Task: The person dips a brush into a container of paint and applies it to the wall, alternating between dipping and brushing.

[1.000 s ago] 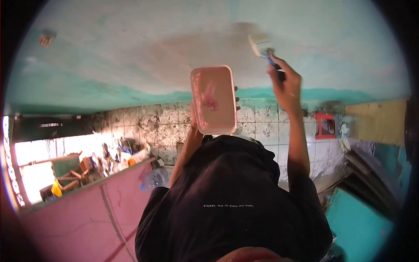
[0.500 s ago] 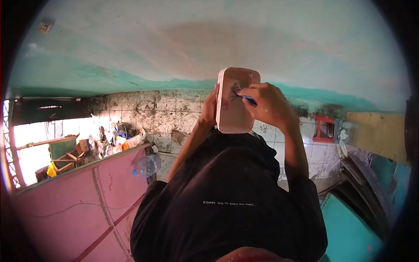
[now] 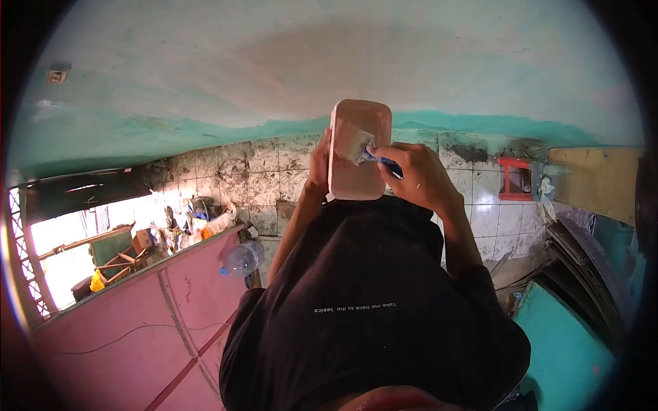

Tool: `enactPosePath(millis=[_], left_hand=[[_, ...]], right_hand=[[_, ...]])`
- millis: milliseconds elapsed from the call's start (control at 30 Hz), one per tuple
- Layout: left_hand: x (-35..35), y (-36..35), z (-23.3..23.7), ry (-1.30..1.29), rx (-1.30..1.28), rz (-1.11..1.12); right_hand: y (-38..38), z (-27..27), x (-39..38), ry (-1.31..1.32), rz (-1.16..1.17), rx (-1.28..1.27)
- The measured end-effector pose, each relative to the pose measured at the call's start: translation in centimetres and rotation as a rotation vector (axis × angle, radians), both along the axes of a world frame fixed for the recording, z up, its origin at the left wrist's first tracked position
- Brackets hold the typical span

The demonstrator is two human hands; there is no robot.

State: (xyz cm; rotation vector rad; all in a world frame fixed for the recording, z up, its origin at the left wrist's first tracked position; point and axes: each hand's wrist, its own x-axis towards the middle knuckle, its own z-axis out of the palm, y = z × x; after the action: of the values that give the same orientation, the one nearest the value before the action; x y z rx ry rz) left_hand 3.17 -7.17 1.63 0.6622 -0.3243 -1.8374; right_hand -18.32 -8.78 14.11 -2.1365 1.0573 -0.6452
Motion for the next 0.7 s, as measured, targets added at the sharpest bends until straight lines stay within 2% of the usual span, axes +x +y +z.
enactPosePath(millis=[67,167,200,267,333,400,433,500,533,567,633,667,700], left_hand=[[0.1,-0.2,0.0,-0.021,-0.041,-0.032],[0.3,1.4,-0.6,-0.345,-0.039,-0.023],[0.3,1.6,-0.5,-0.142,0.003,-0.004],[1.8,1.8,-3.5,-0.22,0.081,-0.02],[1.3,1.6,-2.4,-0.289,0.155,-0.054],[0.1,1.3,-0.3,-0.182,-0.011,-0.026],[-0.2,1.1,0.6,-0.177,-0.015,-0.034],[0.2,1.3,1.8,-0.314,-0.003,-0.066],[1.4,1.3,1.9,-0.408,0.072,-0.216],[1.9,1.2,1.9,-0.406,0.071,-0.223],[2.5,0.9,1.6,-1.027,-0.002,-0.495],[2.0,0.7,1.1,-1.027,-0.006,-0.499],[1.4,0.6,0.4,-0.754,0.022,-0.337]], right_hand=[[0.1,-1.3,0.3,0.059,0.02,-0.015],[0.7,-1.0,0.7,0.095,0.064,0.037],[0.8,-0.8,0.9,0.075,0.064,0.08],[0.8,-0.9,1.5,0.098,0.04,0.05],[0.7,-1.5,1.7,0.13,-0.001,0.019],[0.5,-2.8,1.8,0.166,0.075,-0.017],[0.2,-2.5,1.4,0.171,0.066,-0.019],[-0.1,-1.4,0.9,0.144,0.092,0.013],[-0.1,-1.1,0.9,0.146,0.085,0.017],[-0.1,-0.9,0.9,0.165,0.054,0.022],[-0.2,-1.0,1.2,0.185,0.017,0.024],[-0.2,-1.4,1.4,0.218,0.05,0.06],[-0.2,-1.6,1.6,0.25,0.085,0.094]])
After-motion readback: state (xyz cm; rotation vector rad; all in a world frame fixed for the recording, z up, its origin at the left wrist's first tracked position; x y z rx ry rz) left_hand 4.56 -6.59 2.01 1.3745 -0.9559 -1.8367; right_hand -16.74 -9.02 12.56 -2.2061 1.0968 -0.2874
